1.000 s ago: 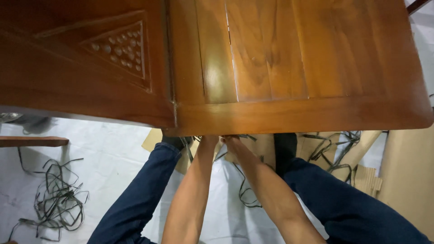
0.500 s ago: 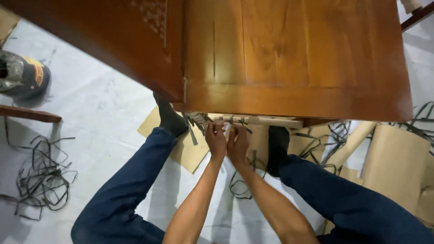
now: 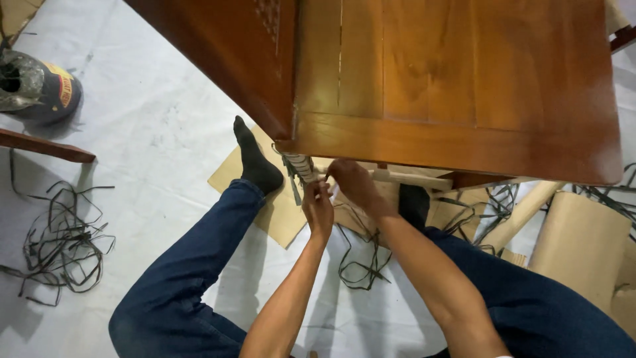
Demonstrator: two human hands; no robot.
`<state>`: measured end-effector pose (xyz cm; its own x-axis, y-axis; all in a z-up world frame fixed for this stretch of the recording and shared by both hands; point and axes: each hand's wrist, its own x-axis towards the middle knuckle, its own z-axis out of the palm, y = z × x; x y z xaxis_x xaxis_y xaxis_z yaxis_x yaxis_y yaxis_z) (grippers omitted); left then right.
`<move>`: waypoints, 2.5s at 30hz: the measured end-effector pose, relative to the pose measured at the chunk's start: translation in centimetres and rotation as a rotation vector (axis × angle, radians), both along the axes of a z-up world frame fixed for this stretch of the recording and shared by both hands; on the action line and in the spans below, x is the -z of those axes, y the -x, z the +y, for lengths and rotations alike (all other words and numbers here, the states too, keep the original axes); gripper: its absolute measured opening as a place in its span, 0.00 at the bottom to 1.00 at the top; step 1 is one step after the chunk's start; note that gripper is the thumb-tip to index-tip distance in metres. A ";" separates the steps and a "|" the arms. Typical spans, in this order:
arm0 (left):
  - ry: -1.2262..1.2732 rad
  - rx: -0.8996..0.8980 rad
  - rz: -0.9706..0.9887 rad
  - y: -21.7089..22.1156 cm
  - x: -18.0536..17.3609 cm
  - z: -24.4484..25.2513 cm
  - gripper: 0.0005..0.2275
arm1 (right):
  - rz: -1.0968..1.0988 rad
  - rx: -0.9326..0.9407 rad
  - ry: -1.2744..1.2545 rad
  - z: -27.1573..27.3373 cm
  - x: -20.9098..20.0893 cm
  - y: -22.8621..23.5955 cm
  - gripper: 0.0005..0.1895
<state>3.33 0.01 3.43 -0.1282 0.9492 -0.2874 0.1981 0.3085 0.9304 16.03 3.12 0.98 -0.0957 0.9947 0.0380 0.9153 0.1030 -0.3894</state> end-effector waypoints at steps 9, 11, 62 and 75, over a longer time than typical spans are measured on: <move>0.087 0.044 0.135 3.0 8.5 -2.9 0.07 | -0.094 0.246 -0.092 3.1 6.9 -3.1 0.23; 0.164 0.149 0.221 3.2 7.5 -3.2 0.09 | 0.038 0.151 -0.076 3.3 9.2 -3.8 0.22; -0.311 0.073 0.206 3.9 -3.4 -2.8 0.02 | 0.368 0.084 0.119 1.9 4.5 -2.7 0.06; -0.262 -0.073 0.110 -0.5 -4.0 -0.8 0.03 | 0.528 -0.149 0.142 2.4 2.4 -2.1 0.01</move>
<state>3.78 -0.76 7.41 -0.2159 0.9763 -0.0140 0.2885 0.0775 0.9543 18.10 5.54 -1.42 -0.2400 0.9707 -0.0144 0.5717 0.1293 -0.8102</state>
